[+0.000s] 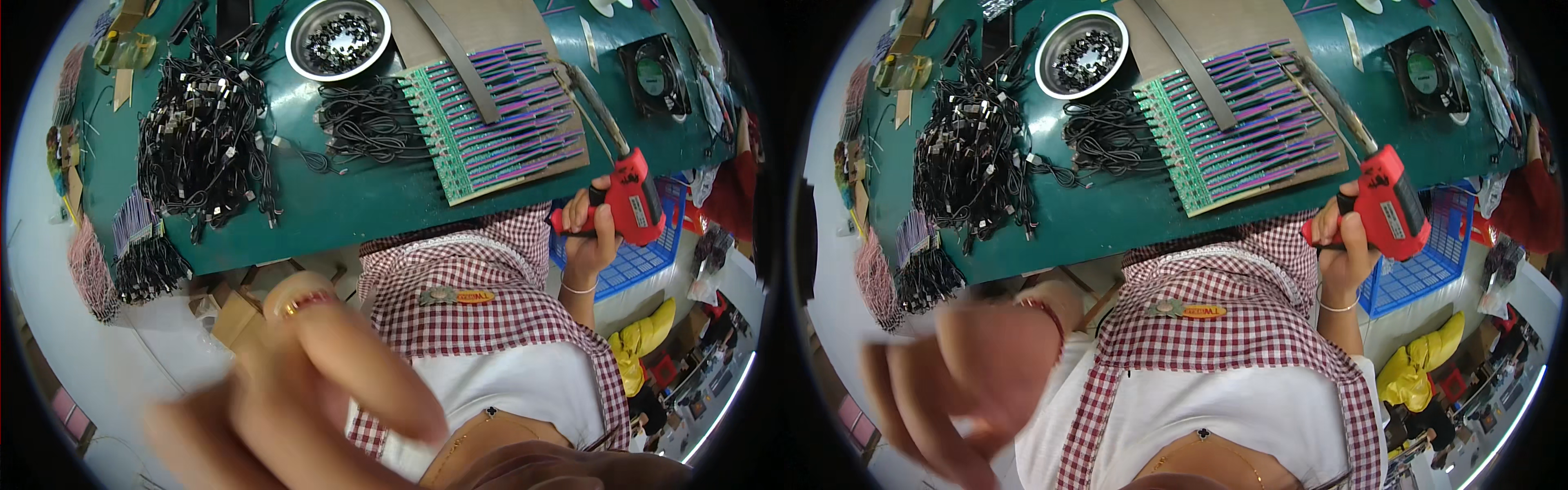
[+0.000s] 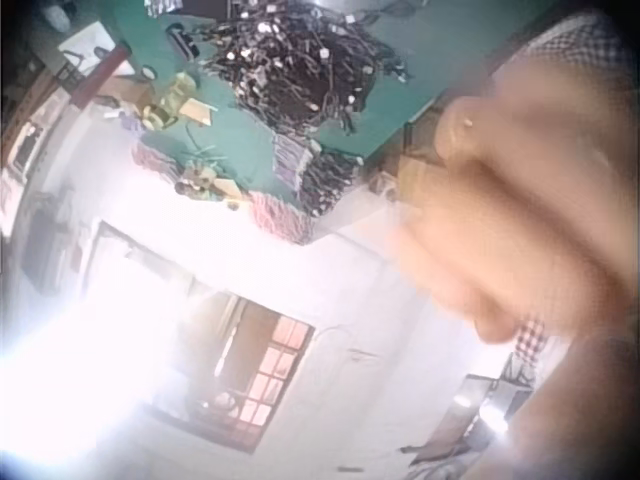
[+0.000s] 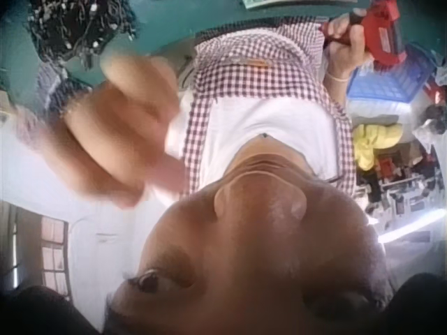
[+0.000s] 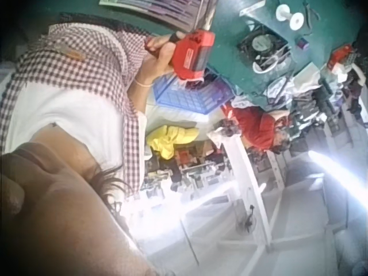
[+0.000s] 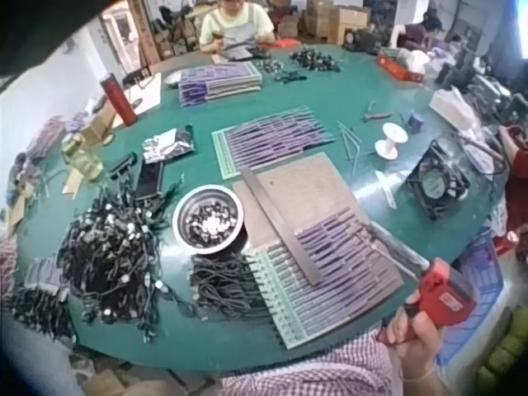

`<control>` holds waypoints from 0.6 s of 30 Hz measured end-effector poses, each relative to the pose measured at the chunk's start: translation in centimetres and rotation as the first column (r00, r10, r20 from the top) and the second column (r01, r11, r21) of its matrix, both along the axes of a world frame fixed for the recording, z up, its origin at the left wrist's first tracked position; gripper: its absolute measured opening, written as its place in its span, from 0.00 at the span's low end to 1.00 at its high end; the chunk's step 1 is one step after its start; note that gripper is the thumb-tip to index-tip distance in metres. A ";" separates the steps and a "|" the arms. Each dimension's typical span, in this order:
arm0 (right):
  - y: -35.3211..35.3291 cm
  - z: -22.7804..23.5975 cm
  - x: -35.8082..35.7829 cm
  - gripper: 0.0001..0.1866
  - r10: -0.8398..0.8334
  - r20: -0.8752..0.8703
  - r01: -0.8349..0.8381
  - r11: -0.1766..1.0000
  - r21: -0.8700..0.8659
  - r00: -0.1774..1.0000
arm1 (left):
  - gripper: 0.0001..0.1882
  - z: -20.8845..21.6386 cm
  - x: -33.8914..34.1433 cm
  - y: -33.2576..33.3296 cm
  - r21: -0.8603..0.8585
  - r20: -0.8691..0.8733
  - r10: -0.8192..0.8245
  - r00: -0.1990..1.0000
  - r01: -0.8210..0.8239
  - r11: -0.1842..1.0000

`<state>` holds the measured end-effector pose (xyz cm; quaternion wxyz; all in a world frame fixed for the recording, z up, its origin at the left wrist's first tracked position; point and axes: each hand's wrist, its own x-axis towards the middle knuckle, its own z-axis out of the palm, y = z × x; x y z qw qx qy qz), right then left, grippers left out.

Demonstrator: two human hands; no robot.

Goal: The person picks up USB cables and small components from a bowl, positions them onto circuit board strips, and solders them using a soldering iron.

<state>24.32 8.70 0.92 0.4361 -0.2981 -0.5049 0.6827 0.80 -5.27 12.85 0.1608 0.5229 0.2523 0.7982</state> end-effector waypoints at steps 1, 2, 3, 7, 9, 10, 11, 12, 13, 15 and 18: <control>0.0 0.0 0.0 0.16 0.020 -0.017 -0.020 1.000 0.006 1.000 | 0.10 2.2 1.7 -1.0 -0.041 0.127 -0.136 0.982 0.142 0.989; -0.1 0.0 0.0 0.16 0.028 -0.021 -0.027 0.999 0.022 0.999 | 0.10 3.4 3.3 -1.4 -0.128 0.282 -0.075 0.956 0.115 0.985; -0.2 0.1 0.0 0.16 0.041 -0.018 -0.040 0.999 0.037 0.999 | 0.11 4.6 4.9 -1.5 -0.204 0.434 -0.007 0.901 0.106 0.973; -0.7 0.1 0.3 0.17 0.031 -0.020 -0.030 0.999 0.037 0.999 | 0.12 3.8 7.9 -0.3 -0.067 0.524 0.185 0.832 -0.177 0.982; -1.0 0.1 0.6 0.17 0.022 -0.020 -0.021 0.999 0.040 1.000 | 0.12 3.0 8.0 -0.3 -0.025 0.471 0.178 0.864 -0.189 0.982; -1.1 0.1 0.7 0.17 0.008 -0.023 -0.008 0.999 0.031 1.000 | 0.12 2.7 7.9 -0.5 -0.012 0.440 0.163 0.883 -0.175 0.984; -1.1 0.1 0.8 0.17 0.011 -0.022 -0.010 0.999 0.036 1.000 | 0.12 2.7 7.9 -0.7 -0.007 0.424 0.155 0.892 -0.169 0.986; -1.2 0.2 0.8 0.17 -0.006 -0.019 0.007 1.000 0.026 1.000 | 0.13 2.7 7.9 -1.0 -0.001 0.408 0.148 0.901 -0.162 0.987; -1.3 0.2 0.8 0.17 -0.021 -0.018 0.022 1.000 0.015 1.000 | 0.12 3.1 7.9 -1.4 -0.027 0.448 0.163 0.879 -0.169 0.985; -1.4 0.2 0.8 0.17 -0.016 -0.015 0.016 1.000 0.023 1.000 | 0.10 3.3 7.5 -2.0 0.015 0.412 0.126 0.902 -0.145 0.989; -1.5 0.4 0.6 0.17 -0.015 -0.003 0.015 0.999 0.043 1.000 | 0.08 3.1 7.0 -2.5 -0.090 0.364 0.106 0.925 -0.078 0.993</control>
